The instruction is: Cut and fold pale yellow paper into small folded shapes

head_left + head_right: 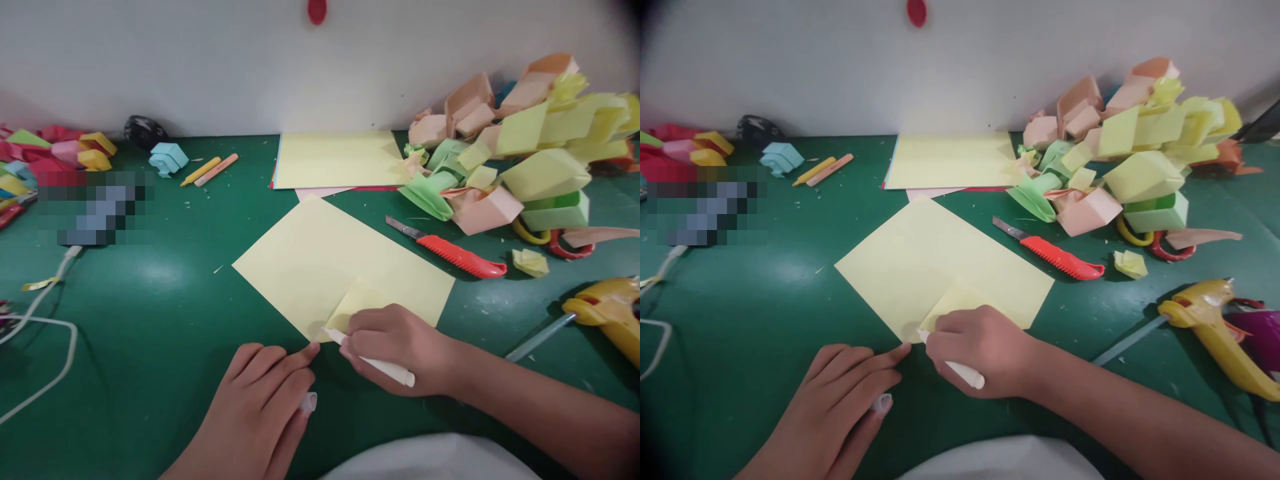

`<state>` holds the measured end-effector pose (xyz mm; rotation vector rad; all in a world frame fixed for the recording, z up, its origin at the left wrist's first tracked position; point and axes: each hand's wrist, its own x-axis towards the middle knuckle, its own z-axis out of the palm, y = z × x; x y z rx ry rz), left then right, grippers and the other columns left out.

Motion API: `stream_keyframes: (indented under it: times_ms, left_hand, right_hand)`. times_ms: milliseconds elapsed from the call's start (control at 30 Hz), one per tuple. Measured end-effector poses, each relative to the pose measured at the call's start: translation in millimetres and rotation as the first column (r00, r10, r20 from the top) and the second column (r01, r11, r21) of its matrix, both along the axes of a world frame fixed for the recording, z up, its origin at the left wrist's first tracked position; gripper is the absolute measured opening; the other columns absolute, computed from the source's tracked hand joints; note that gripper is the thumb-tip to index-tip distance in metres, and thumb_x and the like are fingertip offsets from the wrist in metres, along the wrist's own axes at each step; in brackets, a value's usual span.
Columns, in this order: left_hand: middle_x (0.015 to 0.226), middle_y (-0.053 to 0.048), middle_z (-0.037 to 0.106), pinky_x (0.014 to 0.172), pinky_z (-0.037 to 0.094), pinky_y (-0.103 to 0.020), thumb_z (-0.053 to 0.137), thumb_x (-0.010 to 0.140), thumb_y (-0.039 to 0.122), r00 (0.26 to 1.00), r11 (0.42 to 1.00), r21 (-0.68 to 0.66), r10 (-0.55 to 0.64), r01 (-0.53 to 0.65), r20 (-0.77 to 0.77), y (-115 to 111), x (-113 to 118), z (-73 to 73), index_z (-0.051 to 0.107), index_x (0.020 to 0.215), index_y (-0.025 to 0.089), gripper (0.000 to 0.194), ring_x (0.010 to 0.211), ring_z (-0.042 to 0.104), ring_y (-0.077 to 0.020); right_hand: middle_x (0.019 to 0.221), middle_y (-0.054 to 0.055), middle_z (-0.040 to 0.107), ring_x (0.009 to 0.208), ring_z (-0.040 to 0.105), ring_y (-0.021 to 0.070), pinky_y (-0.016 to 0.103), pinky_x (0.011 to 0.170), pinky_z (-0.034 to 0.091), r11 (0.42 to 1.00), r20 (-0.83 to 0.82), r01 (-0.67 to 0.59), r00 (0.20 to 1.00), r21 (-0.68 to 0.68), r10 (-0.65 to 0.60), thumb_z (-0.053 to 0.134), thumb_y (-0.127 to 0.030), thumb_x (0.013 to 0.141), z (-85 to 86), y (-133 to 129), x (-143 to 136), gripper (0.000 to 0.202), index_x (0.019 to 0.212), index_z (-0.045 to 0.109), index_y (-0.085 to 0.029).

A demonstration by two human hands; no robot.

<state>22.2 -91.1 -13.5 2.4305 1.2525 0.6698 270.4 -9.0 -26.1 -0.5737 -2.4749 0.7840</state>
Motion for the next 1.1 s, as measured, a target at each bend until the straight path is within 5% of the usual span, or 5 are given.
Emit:
stream_keyframes:
  times_ms: [467,600,767,967,1100]
  left_hand:
    - [0.122,-0.003,0.072,0.083,0.042,-0.037,0.048,0.096,0.015,1.000,1.000,0.014,0.009,-0.009,-0.001,1,1,1.6,0.068,0.102,0.020,0.021,0.093,0.060,-0.0199]
    - [0.122,-0.003,0.072,0.083,0.041,-0.037,0.048,0.096,0.014,1.000,0.999,0.036,-0.015,0.015,-0.005,2,2,1.3,0.068,0.102,0.020,0.022,0.093,0.059,-0.0201]
    - [0.123,-0.003,0.072,0.085,0.041,-0.039,0.047,0.096,0.014,0.999,0.999,0.046,-0.014,0.016,-0.039,3,1,1.9,0.068,0.103,0.019,0.023,0.095,0.059,-0.0210]
    - [0.124,-0.007,0.072,0.095,0.043,-0.041,0.043,0.099,0.018,0.964,0.976,0.177,-0.079,0.126,-0.254,4,10,9.1,0.069,0.102,0.017,0.026,0.103,0.063,-0.0239]
    - [0.129,-0.013,0.068,0.108,0.044,-0.043,0.046,0.099,0.023,0.938,0.952,0.197,-0.168,0.234,-0.304,6,26,-0.8,0.067,0.111,0.013,0.027,0.124,0.059,-0.0286]
  right_hand:
    - [0.071,0.000,0.056,0.061,0.046,0.0121,0.024,0.053,0.036,0.998,-0.026,0.047,0.999,0.052,-0.046,0.047,-0.018,0.098,2.7,1,2,0.022,0.078,0.056,-0.020]
    - [0.078,0.002,0.065,0.066,0.054,0.0133,0.025,0.059,0.045,0.995,-0.069,0.055,0.996,0.089,-0.049,0.051,-0.018,0.098,1.9,1,1,0.012,0.097,0.063,-0.018]
    - [0.081,0.001,0.070,0.090,0.062,0.0193,0.035,0.083,0.051,0.961,0.037,0.065,0.996,0.269,-0.078,0.050,-0.017,0.101,-1.7,4,4,0.029,0.129,0.059,-0.021]
    - [0.111,0.009,0.075,0.117,0.059,0.0236,0.041,0.097,0.049,0.953,0.155,-0.007,0.987,0.304,-0.042,0.048,-0.015,0.102,-0.4,2,14,0.027,0.125,0.061,-0.015]
    - [0.105,0.009,0.076,0.114,0.061,0.0239,0.041,0.093,0.051,0.960,0.157,0.009,0.986,0.281,-0.055,0.048,-0.019,0.103,-0.5,2,16,0.024,0.122,0.064,-0.017]
